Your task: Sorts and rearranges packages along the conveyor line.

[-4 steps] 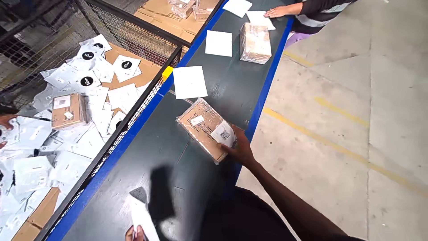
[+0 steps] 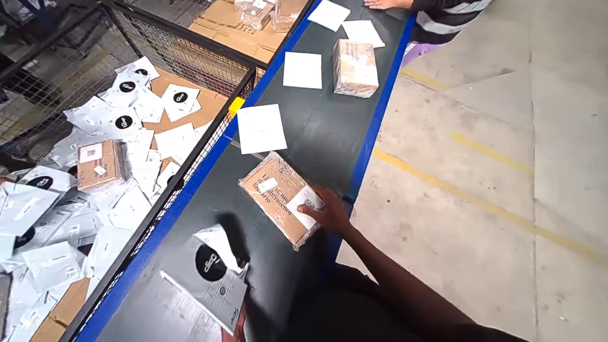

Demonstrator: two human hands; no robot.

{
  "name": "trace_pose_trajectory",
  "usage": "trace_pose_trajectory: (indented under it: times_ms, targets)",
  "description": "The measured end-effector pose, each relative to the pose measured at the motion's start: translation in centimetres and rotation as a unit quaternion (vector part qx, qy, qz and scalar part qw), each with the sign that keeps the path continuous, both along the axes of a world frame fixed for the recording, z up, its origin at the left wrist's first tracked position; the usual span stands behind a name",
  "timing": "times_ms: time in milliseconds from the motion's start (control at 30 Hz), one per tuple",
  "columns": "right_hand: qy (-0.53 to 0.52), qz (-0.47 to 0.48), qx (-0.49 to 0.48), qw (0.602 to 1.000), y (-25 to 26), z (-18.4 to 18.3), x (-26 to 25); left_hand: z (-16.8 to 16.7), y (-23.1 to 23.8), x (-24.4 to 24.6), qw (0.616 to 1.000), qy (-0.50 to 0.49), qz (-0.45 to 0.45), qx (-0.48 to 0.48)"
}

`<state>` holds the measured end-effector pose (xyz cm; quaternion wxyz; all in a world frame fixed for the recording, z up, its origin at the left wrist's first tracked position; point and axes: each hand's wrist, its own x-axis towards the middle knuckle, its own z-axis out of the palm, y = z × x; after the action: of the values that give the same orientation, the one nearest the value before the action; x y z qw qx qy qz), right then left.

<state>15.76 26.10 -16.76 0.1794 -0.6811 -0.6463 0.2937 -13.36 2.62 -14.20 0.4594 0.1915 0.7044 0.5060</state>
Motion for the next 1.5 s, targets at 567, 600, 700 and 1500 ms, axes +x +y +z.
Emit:
trace_pose_trajectory:
  times_ms: [567,600,700,1500]
  targets:
    - [0.461,0.217,-0.105,0.854,7.3,3.6,-32.2,2.0,16.6,-21.0,0.952,0.263,0.118,0.106]
    - [0.466,0.225,-0.097,0.85,10.7,4.9,-34.4,4.1,19.5,-25.7,0.943,0.273,0.123,0.148]
    - [0.291,0.25,0.04,0.922,18.4,6.8,-34.8,8.6,24.5,-33.8,0.929,0.336,0.11,0.111]
    - [0.222,0.589,0.075,0.774,-14.3,-6.1,-16.5,-3.7,-1.0,-1.5,0.986,0.073,0.146,-0.045]
